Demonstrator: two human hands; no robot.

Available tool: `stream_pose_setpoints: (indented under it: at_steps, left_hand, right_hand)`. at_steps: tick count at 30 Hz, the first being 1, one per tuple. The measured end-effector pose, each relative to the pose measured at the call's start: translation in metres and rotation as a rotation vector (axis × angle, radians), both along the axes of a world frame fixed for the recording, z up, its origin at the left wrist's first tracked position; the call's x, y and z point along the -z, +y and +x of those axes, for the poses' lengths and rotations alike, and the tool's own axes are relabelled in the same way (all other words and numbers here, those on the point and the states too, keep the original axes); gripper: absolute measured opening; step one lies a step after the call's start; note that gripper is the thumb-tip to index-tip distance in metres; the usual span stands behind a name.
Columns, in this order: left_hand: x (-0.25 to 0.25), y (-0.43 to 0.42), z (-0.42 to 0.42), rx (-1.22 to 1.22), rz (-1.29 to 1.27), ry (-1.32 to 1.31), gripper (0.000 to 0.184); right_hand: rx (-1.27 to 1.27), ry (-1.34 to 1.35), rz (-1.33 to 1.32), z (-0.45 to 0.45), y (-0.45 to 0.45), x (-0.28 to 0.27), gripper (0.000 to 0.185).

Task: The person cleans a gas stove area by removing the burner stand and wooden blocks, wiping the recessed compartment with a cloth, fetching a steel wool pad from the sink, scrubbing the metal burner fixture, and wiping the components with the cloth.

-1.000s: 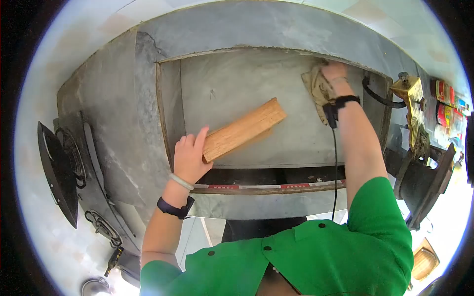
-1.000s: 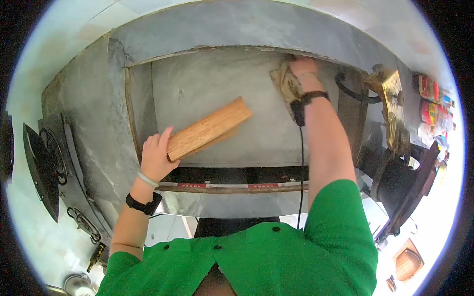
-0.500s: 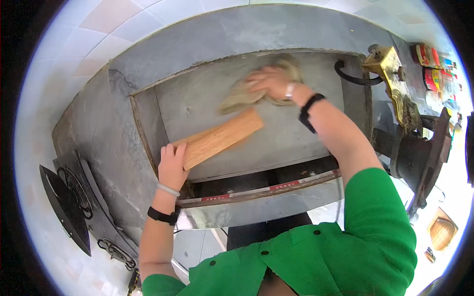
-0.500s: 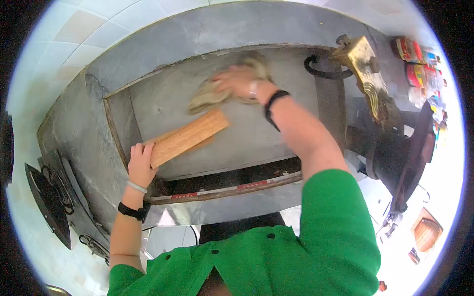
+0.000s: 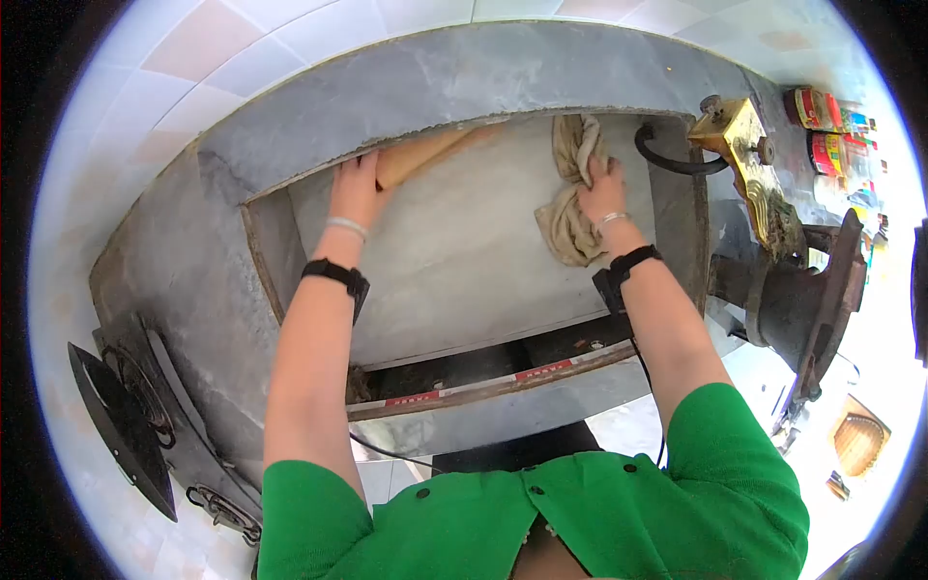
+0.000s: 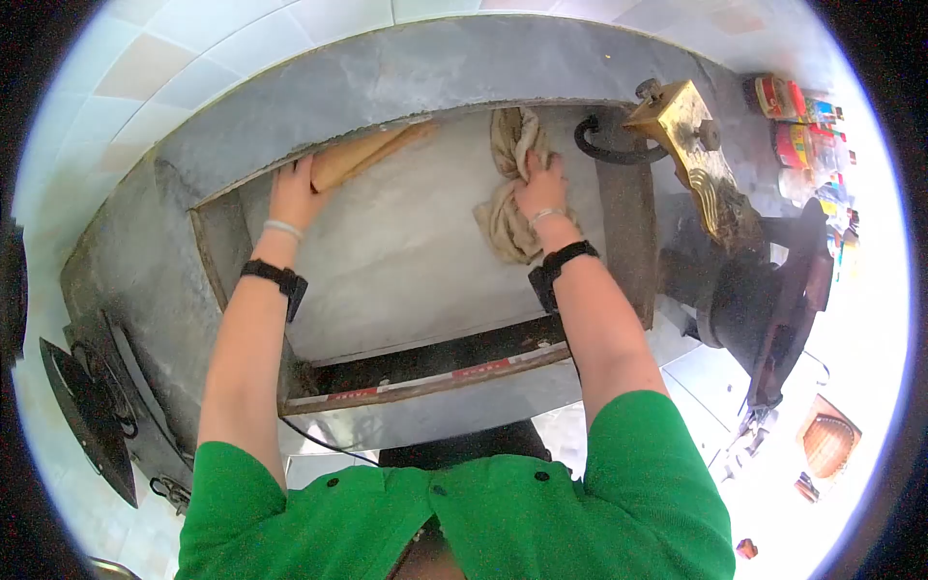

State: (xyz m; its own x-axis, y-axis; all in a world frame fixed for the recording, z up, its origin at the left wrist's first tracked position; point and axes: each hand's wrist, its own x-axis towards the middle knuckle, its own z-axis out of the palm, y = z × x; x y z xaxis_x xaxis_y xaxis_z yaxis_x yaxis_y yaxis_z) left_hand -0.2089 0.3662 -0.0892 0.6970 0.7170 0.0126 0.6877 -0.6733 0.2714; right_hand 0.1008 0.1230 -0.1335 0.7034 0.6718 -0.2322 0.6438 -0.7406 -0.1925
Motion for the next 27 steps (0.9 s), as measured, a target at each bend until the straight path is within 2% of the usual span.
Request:
stream_pose_setpoints:
  at_steps: [3, 5, 6, 7, 9, 10, 14, 16, 18, 20, 23, 24, 27]
  left_hand:
    - [0.004, 0.029, 0.028, -0.177, -0.496, 0.414, 0.047]
    - [0.011, 0.033, 0.035, -0.161, -0.387, 0.384, 0.055]
    - [0.015, 0.036, 0.038, -0.146, -0.330, 0.365, 0.061]
    - [0.016, 0.037, 0.041, -0.165, -0.333, 0.387, 0.062]
    - [0.021, 0.037, 0.048, -0.191, -0.349, 0.424, 0.064]
    - [0.022, 0.038, 0.050, -0.202, -0.356, 0.433, 0.064]
    - [0.026, 0.045, 0.062, -0.205, -0.366, 0.454, 0.065]
    - [0.027, 0.049, 0.065, -0.206, -0.367, 0.463, 0.065]
    - [0.029, 0.052, 0.067, -0.205, -0.378, 0.467, 0.066]
    - [0.030, 0.054, 0.069, -0.193, -0.386, 0.467, 0.067]
    - [0.031, 0.057, 0.066, -0.183, -0.399, 0.465, 0.067]
    - [0.031, 0.057, 0.066, -0.184, -0.402, 0.463, 0.068]
    - [0.031, 0.055, 0.064, -0.175, -0.411, 0.453, 0.068]
  right_hand:
    - [-0.017, -0.016, -0.002, 0.034, 0.027, 0.017, 0.059]
    - [-0.047, 0.014, -0.097, 0.024, 0.060, 0.011, 0.059]
    - [-0.169, -0.009, -0.083, -0.003, 0.072, -0.006, 0.059]
    - [-0.292, -0.038, -0.071, -0.039, 0.078, -0.024, 0.060]
    - [-0.340, 0.042, -0.201, -0.094, 0.073, -0.039, 0.067]
    - [-0.434, 0.043, -0.192, -0.105, 0.058, -0.044, 0.062]
    - [-0.765, 0.011, -0.021, -0.081, 0.017, -0.013, 0.054]
    - [-0.611, -0.062, 0.028, -0.026, 0.024, -0.018, 0.053]
    - [-0.385, -0.251, -0.087, 0.016, 0.043, -0.010, 0.052]
    - [-0.294, -0.259, -0.298, 0.053, 0.069, -0.009, 0.050]
    - [-0.432, -0.424, -0.823, 0.068, 0.082, -0.018, 0.050]
    - [-0.283, -0.526, -0.596, 0.092, 0.072, 0.035, 0.051]
    - [-0.341, -0.469, -0.697, 0.072, 0.054, 0.008, 0.057]
